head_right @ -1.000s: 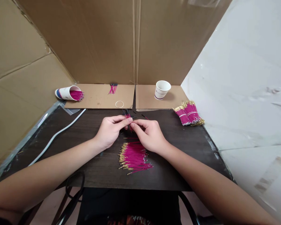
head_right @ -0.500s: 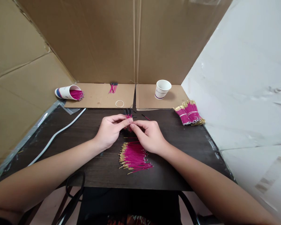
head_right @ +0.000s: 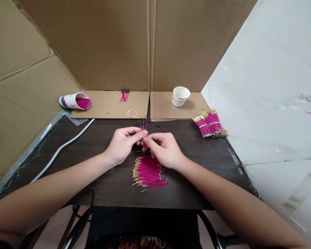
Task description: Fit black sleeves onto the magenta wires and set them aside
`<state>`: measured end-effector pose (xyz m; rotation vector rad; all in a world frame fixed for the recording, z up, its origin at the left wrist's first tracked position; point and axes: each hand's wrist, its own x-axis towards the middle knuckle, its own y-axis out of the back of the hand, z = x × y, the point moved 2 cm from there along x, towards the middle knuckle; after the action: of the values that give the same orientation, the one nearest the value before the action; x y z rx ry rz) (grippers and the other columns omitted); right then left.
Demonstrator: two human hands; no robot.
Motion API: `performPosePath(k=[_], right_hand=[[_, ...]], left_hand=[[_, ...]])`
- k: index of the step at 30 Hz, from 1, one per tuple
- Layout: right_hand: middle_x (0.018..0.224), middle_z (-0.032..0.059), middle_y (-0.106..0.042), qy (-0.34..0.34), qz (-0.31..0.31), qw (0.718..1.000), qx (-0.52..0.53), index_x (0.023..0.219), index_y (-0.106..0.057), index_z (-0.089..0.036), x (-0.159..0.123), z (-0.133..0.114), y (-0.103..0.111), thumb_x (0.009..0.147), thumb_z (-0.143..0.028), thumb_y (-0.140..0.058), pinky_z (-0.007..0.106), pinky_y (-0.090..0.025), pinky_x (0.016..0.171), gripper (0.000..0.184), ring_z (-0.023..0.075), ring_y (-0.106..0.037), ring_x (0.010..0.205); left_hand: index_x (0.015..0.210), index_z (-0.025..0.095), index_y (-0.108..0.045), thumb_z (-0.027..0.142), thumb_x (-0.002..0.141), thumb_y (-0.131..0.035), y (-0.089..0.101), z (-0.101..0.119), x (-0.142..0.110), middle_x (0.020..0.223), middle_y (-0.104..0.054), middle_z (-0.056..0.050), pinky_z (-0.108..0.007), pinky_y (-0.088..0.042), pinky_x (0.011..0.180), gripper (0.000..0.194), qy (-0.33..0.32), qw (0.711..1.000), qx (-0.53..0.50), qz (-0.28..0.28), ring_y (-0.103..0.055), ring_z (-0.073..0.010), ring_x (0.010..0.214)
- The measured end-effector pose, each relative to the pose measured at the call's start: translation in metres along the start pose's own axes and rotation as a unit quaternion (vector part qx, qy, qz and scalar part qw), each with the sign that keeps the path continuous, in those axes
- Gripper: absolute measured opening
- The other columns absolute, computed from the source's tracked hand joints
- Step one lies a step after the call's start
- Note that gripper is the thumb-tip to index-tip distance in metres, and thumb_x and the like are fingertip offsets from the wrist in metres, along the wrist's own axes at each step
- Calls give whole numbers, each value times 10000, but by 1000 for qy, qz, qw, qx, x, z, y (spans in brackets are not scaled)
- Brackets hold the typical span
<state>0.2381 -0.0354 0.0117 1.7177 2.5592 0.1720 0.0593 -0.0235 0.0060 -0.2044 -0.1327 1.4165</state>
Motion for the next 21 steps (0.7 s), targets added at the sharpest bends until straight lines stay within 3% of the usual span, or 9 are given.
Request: performPosePath(k=[6,12,21], right_hand=[[646,24,-715,-9,-7,1000,23,901,-833,-148,1,0,-1,1011,-635,-755,249,-424,479,506,101,-541,468],[843,84,-826,-29,-11,999,32,994,-877,-154,0,2,-3,953,-673,-822,247,-435,469,524,91,-559,488],[834,87,-824,-31,-9,999,42,981,-876,-150,0,2,-2,970,-656,-813,249,-434,467,509,90,-558,485]], left_hand=[[825,152,-841,456,820,-989,0,-2,0,704,-681,-32,-279,-484,594,337,21,999,-12,-22,-581,-128,626],[833,158,-850,456,786,-1011,0,-1,0,744,-703,-39,-275,-490,599,341,31,999,-37,-8,-570,-126,651],[846,170,-880,453,783,-1018,1,-1,0,769,-736,-48,-291,-486,630,321,26,999,-33,-5,-572,-131,668]])
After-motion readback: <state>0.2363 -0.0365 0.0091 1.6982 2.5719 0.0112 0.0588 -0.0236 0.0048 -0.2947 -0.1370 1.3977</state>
